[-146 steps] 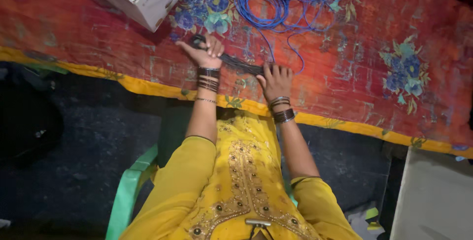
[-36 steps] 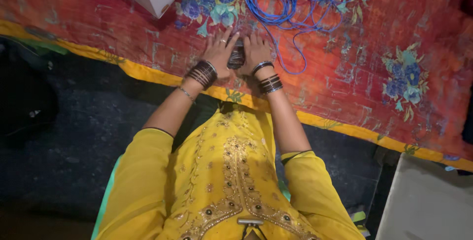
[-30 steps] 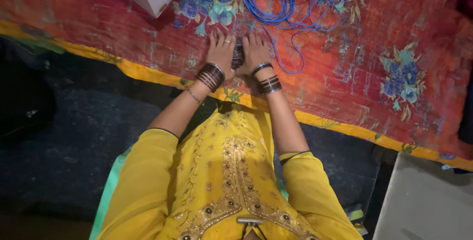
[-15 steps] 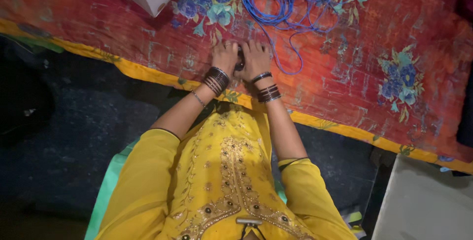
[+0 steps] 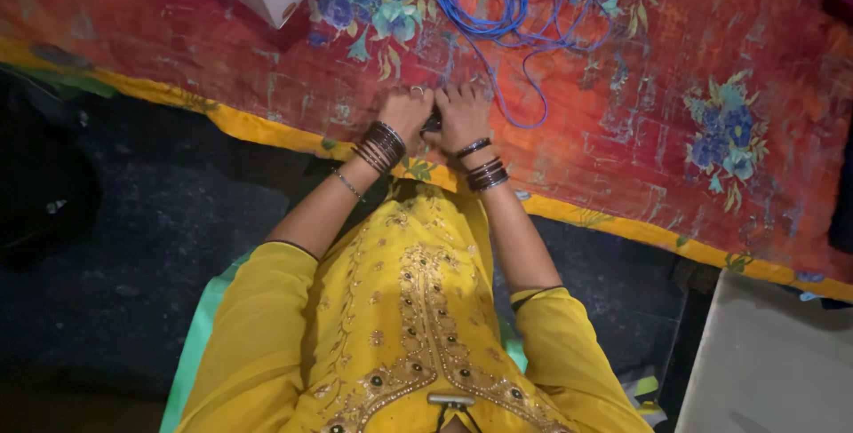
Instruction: The person untangles a black power cord and places it into a white box containing other electronics. Then the person coils a long blue cable into a neat circular bundle on the table.
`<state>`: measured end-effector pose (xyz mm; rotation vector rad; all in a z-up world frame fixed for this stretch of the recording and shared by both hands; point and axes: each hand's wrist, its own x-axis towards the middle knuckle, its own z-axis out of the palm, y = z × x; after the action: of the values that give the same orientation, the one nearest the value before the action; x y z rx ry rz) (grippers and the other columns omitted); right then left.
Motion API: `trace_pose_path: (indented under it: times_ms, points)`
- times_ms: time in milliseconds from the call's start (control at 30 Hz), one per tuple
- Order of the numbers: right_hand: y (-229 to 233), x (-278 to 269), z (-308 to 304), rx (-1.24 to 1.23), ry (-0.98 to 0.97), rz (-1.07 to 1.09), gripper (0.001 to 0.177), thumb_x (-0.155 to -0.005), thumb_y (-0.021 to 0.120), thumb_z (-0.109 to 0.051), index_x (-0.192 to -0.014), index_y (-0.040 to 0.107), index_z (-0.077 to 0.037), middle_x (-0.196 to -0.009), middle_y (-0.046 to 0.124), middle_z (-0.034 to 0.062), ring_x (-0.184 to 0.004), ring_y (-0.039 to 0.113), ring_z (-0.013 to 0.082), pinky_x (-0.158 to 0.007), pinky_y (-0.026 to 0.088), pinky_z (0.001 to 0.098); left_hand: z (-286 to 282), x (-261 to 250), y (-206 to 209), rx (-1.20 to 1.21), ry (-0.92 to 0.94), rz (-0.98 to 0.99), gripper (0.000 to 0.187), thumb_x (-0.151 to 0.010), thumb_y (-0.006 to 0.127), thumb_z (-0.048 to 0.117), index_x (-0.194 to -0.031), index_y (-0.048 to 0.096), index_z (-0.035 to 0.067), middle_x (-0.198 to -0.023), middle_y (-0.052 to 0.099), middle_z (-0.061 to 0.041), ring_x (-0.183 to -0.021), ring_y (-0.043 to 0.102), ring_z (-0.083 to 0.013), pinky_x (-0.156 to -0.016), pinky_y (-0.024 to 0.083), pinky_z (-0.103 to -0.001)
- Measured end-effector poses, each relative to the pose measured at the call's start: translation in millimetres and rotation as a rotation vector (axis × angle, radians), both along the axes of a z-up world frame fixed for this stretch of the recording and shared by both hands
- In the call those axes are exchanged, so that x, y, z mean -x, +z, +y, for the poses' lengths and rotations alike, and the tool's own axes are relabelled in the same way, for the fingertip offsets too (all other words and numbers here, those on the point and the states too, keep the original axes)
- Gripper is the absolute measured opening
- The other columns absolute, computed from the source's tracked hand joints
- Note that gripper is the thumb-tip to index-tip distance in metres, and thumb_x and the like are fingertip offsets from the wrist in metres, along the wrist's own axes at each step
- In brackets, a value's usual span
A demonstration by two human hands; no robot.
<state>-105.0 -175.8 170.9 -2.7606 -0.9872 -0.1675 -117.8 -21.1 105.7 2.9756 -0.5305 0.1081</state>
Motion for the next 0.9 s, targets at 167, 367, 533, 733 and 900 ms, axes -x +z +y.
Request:
trace_pose_path:
  times_ms: [167, 367, 533, 733, 900]
  points:
    - [-9.0, 11.1, 5.8, -0.034, 0.019, -0.043, 0.064, -0.062, 0.085, -0.032, -0.117, 0.062, -0.008, -0.116, 0.065, 0.0116, -0.109, 0.058, 0.0360, -0.093, 0.046, 0.0488, 11.8, 7.1, -4.7, 0.048, 0.001, -0.100, 0.051, -0.067, 0.084, 0.032, -0.102, 0.057, 0.007, -0.096, 0.069, -0.013, -0.097, 0.068, -0.0332, -0.083, 0.054, -0.045]
    - [-22.2, 20.6, 6.7, -0.076, -0.096, -0.034, 0.065, -0.074, 0.083, -0.032, -0.128, 0.058, -0.005, -0.101, 0.067, 0.0204, -0.096, 0.062, 0.0416, -0.084, 0.048, 0.0531, 26.6, 34.4, 29.0, 0.267, -0.033, -0.189, 0.062, -0.079, 0.079, 0.026, -0.134, 0.057, 0.006, -0.126, 0.061, -0.015, -0.121, 0.057, -0.0350, -0.098, 0.047, -0.049]
    - [-19.1, 0.4, -4.2, -0.126, -0.330, 0.162, 0.061, -0.081, 0.082, -0.039, -0.128, 0.059, -0.008, -0.092, 0.067, 0.0222, -0.090, 0.063, 0.0434, -0.077, 0.049, 0.0559, 55.8, 24.5, 95.4, 0.597, -0.005, -0.266, 0.074, -0.084, 0.079, 0.043, -0.140, 0.052, 0.004, -0.145, 0.049, -0.025, -0.137, 0.043, -0.0464, -0.117, 0.026, -0.064]
    - [-22.8, -18.9, -12.5, -0.385, -0.298, -0.022, 0.053, -0.071, 0.083, -0.032, -0.113, 0.065, -0.005, -0.104, 0.069, 0.0223, -0.097, 0.065, 0.0446, -0.079, 0.053, 0.0542, 122.0, -70.6, 121.7, 0.139, 0.464, -0.615, 0.063, -0.084, 0.073, 0.025, -0.138, 0.056, -0.003, -0.136, 0.052, -0.033, -0.130, 0.043, -0.0506, -0.115, 0.027, -0.061]
    - [-22.3, -19.6, -4.2, -0.375, -0.317, 0.032, 0.050, -0.073, 0.085, -0.029, -0.114, 0.067, -0.007, -0.102, 0.070, 0.0213, -0.097, 0.066, 0.0437, -0.080, 0.052, 0.0535, 171.9, -147.2, 97.2, 0.061, 0.656, -0.403, 0.026, -0.088, 0.068, 0.011, -0.114, 0.068, 0.010, -0.106, 0.069, -0.016, -0.104, 0.065, -0.0364, -0.085, 0.052, -0.053]
